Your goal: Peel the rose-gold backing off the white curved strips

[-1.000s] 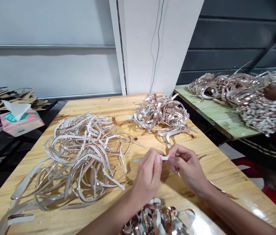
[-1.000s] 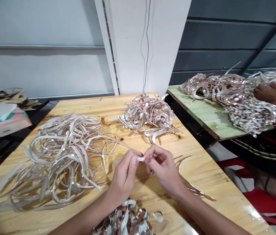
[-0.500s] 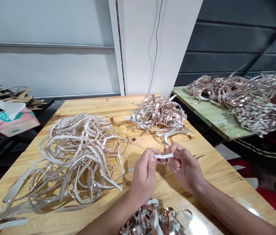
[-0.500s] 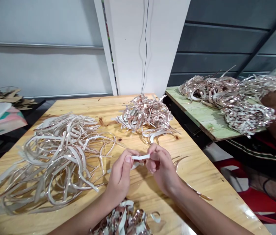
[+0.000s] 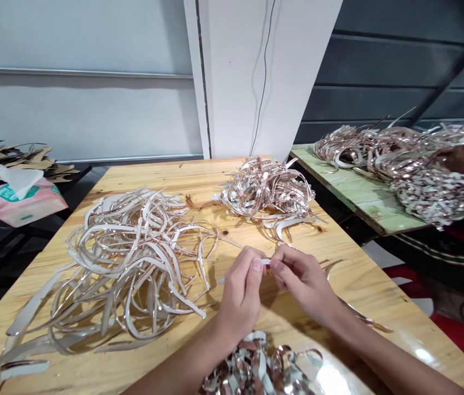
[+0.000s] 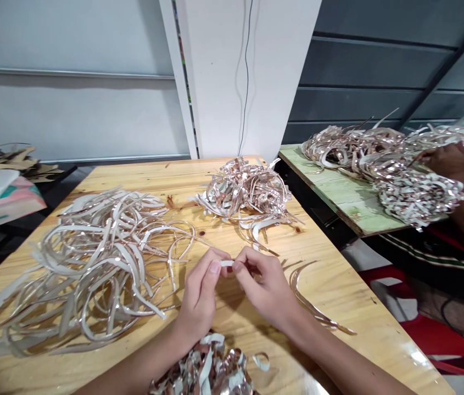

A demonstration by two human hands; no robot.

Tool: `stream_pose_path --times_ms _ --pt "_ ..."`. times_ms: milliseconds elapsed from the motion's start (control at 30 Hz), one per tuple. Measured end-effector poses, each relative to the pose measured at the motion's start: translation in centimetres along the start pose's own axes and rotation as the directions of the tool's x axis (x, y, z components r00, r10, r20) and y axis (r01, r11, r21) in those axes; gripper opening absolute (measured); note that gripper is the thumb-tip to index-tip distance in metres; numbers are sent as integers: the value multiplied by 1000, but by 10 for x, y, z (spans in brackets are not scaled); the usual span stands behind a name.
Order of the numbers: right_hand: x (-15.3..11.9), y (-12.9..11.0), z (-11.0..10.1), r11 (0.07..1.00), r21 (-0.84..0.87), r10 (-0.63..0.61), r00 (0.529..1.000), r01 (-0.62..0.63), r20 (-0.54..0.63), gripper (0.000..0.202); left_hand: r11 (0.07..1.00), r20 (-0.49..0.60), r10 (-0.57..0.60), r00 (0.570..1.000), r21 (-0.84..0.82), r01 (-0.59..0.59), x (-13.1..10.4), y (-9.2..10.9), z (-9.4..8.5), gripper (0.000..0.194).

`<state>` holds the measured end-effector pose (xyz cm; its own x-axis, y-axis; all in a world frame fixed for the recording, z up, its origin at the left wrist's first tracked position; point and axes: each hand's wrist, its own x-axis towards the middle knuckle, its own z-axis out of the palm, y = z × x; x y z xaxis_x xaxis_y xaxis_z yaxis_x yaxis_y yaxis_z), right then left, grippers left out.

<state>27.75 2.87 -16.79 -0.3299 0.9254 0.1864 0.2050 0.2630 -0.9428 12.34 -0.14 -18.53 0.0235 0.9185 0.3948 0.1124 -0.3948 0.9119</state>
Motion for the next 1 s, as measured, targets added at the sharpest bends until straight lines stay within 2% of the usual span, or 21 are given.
stream_pose_path --times_ms 100,200,433,700,833,1000 --pt "-4 -3 1 997 -48 -64 997 65 37 28 999 106 -45 993 -12 47 0 1 -1 35" --pt "-5 -2 1 998 -7 -69 995 70 68 30 991 142 -134 981 48 129 1 1 0 37" --pt "0 2 -3 958 277 52 993 -80 105 25 989 172 -150 974 8 151 1 2 2 39" --pt "4 8 -2 810 536 232 969 -239 82 22 982 163 -161 973 -68 174 2 -4 3 43" --pt "6 3 0 702 667 230 965 -252 123 26 970 131 -188 973 -128 204 2 -3 4 44" --pt "8 -2 -2 587 746 243 948 -314 207 30 962 97 -173 980 -198 189 4 1 5 44"
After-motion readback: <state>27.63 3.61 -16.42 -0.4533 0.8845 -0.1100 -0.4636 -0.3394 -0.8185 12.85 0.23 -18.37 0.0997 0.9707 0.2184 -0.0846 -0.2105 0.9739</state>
